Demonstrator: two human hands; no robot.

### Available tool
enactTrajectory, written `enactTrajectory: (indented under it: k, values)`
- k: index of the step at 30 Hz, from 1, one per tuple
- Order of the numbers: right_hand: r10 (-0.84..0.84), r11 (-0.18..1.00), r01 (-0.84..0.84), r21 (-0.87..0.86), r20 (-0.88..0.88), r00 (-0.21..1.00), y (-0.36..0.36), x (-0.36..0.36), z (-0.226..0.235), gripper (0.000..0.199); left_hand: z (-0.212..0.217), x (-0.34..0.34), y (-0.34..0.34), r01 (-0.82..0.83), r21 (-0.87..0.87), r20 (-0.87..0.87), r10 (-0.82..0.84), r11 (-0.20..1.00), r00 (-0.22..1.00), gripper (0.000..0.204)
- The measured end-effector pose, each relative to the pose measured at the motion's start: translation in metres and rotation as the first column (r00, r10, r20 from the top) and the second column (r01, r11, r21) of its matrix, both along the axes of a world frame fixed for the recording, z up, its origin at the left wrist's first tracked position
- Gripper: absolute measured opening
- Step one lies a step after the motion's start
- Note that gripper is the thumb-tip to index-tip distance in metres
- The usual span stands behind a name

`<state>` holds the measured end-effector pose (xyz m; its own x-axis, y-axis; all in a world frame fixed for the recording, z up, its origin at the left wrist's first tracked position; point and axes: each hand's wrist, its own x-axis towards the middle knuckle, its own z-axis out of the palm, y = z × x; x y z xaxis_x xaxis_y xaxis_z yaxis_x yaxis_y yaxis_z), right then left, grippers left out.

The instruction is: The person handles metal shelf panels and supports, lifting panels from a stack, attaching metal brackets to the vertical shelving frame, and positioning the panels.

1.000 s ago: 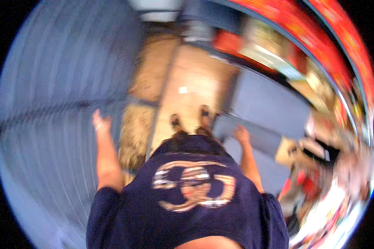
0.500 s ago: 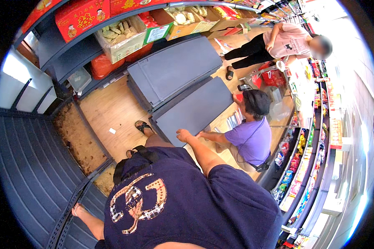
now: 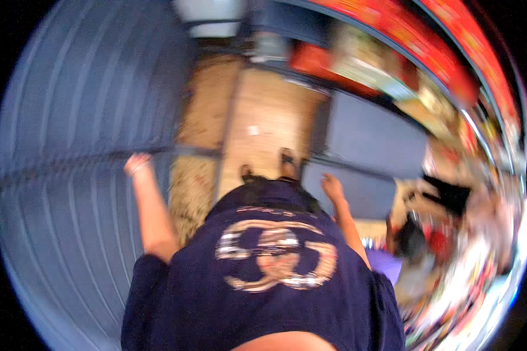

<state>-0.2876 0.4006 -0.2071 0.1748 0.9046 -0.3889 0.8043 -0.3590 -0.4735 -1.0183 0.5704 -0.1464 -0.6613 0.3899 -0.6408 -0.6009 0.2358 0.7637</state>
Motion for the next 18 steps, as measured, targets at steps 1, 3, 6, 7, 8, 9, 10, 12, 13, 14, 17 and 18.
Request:
enactTrajectory:
  k: [1,3,6,7,8,9,10,12,13,14,17,18]
  values:
    - [-0.007,0.997,0.013,0.078,-0.073,0.997,-0.009,0.010,-0.009,0.037,0.002,0.024,0.010,-0.038,0.010,0.021,0.037,0.999,0.999,0.018]
    - [-0.268,0.953,0.205,-0.222,-0.308,0.913,-0.017,-0.004,0.016,0.037,0.009,0.054,0.015,-0.109,0.050,0.023,0.108,0.993,0.994,0.012]
    - [-0.113,0.962,0.056,-0.266,-0.207,0.972,-0.015,-0.028,0.028,0.035,0.008,0.063,0.056,-0.214,0.048,0.120,0.207,0.976,0.971,0.011]
    - [-0.068,0.959,0.020,-0.284,-0.161,0.985,-0.037,-0.026,0.021,0.034,0.006,0.066,0.071,-0.137,0.080,0.143,0.124,0.987,0.982,0.012]
    - [-0.022,0.958,-0.004,-0.286,-0.090,0.996,-0.061,-0.018,0.024,0.034,-0.004,0.057,0.081,-0.062,0.133,0.196,0.035,0.989,0.980,0.013]
    - [0.031,0.954,-0.047,-0.297,-0.059,0.998,-0.073,-0.023,0.012,0.035,-0.002,0.030,0.074,-0.020,0.156,0.193,-0.011,0.987,0.981,0.014]
    - [-0.031,0.940,0.038,-0.338,0.024,0.999,-0.104,-0.011,0.011,0.034,-0.005,0.069,0.090,0.015,0.074,0.178,-0.028,0.997,0.984,0.019]
    - [0.065,0.947,-0.024,-0.319,0.120,0.991,-0.126,0.017,-0.004,0.034,-0.039,0.045,0.080,0.087,0.126,0.164,-0.107,0.988,0.981,0.028]
    - [0.150,0.916,-0.105,-0.388,0.087,0.985,-0.093,-0.016,0.027,0.037,-0.044,0.008,0.068,0.085,0.117,0.123,-0.100,0.989,0.987,0.030]
    - [0.033,0.915,0.004,-0.403,0.085,0.996,-0.085,-0.015,0.036,0.038,-0.054,-0.005,0.062,0.102,0.108,0.133,-0.116,0.989,0.984,0.032]
    - [-0.203,0.935,0.206,-0.289,0.040,0.978,-0.068,-0.042,0.034,0.037,-0.057,-0.027,0.078,0.226,-0.076,-0.029,-0.229,0.971,0.973,0.039]
    - [-0.235,0.944,0.233,-0.234,0.023,0.972,-0.084,-0.018,0.030,0.037,-0.061,-0.017,0.075,0.302,-0.160,-0.134,-0.324,0.940,0.937,0.041]
